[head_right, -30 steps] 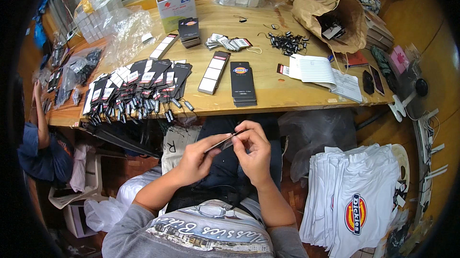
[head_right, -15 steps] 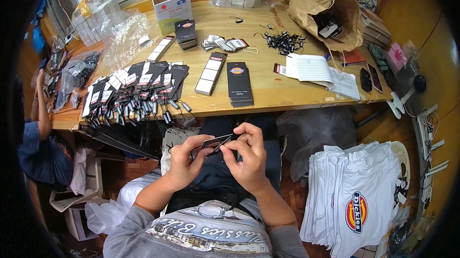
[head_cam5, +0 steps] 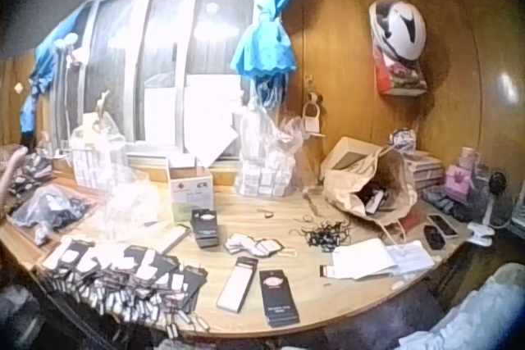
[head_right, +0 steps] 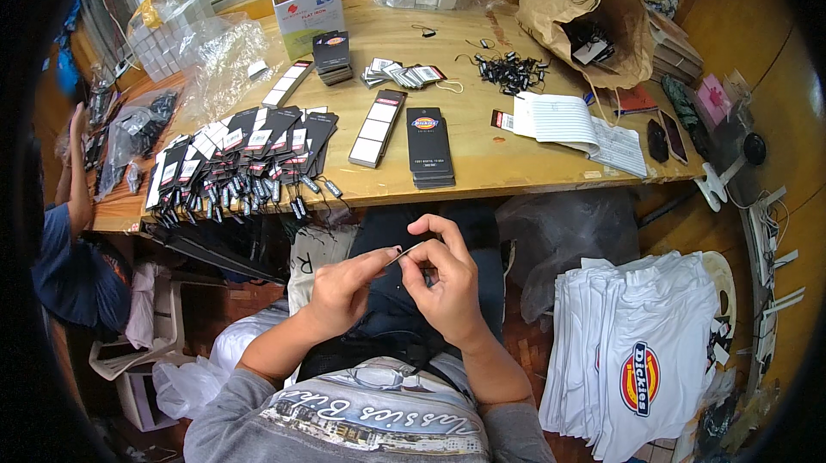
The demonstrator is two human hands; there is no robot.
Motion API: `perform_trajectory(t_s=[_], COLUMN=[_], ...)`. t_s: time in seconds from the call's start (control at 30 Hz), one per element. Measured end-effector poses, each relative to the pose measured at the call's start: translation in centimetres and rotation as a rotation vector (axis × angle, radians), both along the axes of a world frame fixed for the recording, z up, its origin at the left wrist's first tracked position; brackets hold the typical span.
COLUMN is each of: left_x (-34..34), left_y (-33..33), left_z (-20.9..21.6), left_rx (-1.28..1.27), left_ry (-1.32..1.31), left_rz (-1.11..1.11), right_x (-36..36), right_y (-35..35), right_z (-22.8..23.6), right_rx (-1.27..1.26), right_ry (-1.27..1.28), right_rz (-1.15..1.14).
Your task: The person sits on the floor and repeatedly picks up small black tags and plastic fasteners from a table. They thread the fasteners through the tags and place the completed items into a pile.
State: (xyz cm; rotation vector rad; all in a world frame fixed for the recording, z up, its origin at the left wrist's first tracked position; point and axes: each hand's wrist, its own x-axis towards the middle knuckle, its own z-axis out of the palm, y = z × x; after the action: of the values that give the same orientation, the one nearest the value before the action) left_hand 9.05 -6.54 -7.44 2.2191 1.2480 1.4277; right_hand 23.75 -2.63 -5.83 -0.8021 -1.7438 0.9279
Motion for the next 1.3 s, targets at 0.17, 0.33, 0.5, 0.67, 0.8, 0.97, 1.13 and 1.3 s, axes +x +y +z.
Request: perform_trajectory(t_s=[0.17, 0.33, 0.5, 0.67, 0.8, 0.97, 1.13, 1.3], left_x=[-0.4, -0.4, -0.3, -0.2, -0.4, 0.1, 0.1, -0.1], left_y=[0.1, 0.4, 0.1, 0.1, -0.3, -0.5, -0.6, -0.5], left_z=[1.0, 1.2, 0.2, 1.6, 1.7, 1.8, 1.7, 1.7], left_rx=[-0.094, -0.318, -0.346, -0.116, -0.089, -0.046, -0.019, 0.023], left_ry=[0.074, -0.259, -0.554, -0.417, -0.351, -0.364, -0.313, -0.211], left_rz=[-0.094, -0.173, -0.045, -0.021, -0.001, 0.031, 0.031, 0.014], right_x=[0.3, 0.7, 0.1, -0.4, -0.5, -0.6, -0.7, -0.9], right_y=[1.0, 1.3, 0.3, 0.0, -0.3, -0.6, -0.7, -0.8], right_z=[-2.2, -1.8, -0.6, -0.5, -0.5, -0.2, -0.4, -0.6], right_rx=[-0.073, 0.128, 0.335, 0.446, 0.435, 0.395, 0.41, 0.408], right_ry=[0.206, 0.085, -0.045, -0.061, -0.037, -0.026, -0.028, -0.032], right_rz=[0.089, 0.034, -0.013, -0.106, -0.113, -0.117, -0.143, -0.147])
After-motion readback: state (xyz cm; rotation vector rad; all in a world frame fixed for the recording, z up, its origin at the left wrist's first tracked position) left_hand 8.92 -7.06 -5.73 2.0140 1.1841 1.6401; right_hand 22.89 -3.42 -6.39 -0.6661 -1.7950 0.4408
